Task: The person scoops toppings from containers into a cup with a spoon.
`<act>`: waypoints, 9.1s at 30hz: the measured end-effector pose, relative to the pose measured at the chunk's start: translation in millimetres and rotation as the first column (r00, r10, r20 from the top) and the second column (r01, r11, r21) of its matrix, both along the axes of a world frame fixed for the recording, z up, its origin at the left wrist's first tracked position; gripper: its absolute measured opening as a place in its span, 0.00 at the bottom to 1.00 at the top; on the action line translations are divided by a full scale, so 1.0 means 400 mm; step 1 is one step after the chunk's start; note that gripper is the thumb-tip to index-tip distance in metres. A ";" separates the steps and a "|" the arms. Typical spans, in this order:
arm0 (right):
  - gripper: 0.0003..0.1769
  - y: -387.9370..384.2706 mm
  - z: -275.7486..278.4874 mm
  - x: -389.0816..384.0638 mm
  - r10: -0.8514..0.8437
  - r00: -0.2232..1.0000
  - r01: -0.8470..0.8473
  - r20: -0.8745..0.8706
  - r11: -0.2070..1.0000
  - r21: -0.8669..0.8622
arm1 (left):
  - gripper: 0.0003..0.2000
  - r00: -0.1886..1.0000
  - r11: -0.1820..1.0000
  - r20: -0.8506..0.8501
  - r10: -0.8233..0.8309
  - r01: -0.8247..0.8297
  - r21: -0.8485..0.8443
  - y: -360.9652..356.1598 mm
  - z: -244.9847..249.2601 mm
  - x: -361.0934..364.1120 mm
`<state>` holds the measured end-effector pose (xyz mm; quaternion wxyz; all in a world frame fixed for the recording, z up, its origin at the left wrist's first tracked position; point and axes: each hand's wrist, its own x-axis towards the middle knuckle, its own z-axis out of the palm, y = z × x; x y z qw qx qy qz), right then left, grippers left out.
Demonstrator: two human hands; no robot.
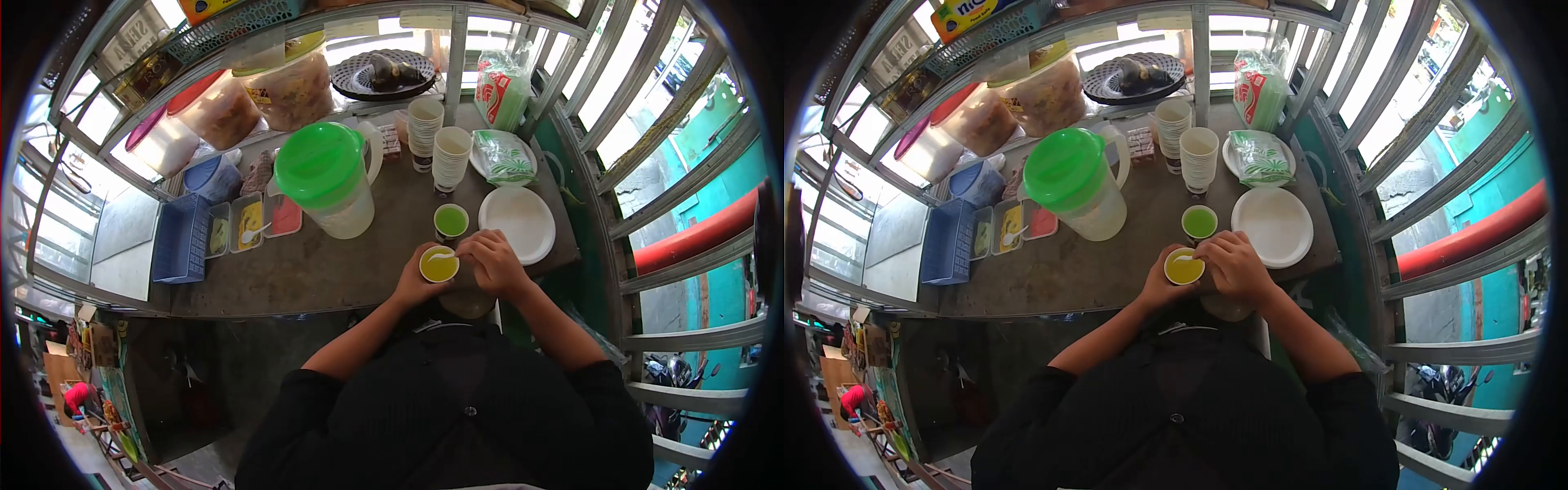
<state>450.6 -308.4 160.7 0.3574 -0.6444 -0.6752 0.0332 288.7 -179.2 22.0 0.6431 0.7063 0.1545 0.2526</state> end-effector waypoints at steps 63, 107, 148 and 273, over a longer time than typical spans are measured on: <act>0.06 0.225 0.277 0.071 0.106 0.984 -0.114 -0.146 0.992 -0.047 | 0.40 0.988 0.991 0.122 -0.090 0.102 -0.092 0.169 0.424 -0.005; 0.05 0.140 0.243 0.011 0.128 0.988 -0.119 -0.084 0.988 0.100 | 0.41 0.993 0.994 0.093 -0.073 0.081 -0.077 0.094 0.385 -0.032; 0.10 0.223 0.212 -0.009 0.273 0.961 -0.266 -0.049 0.956 0.128 | 0.41 0.991 0.995 0.129 -0.044 0.055 -0.082 0.131 0.363 -0.051; 0.12 0.991 -0.001 -0.707 0.087 0.956 -0.232 -0.281 0.809 -0.541 | 0.42 0.895 0.898 -0.169 0.412 -0.368 0.243 0.768 -0.073 -1.042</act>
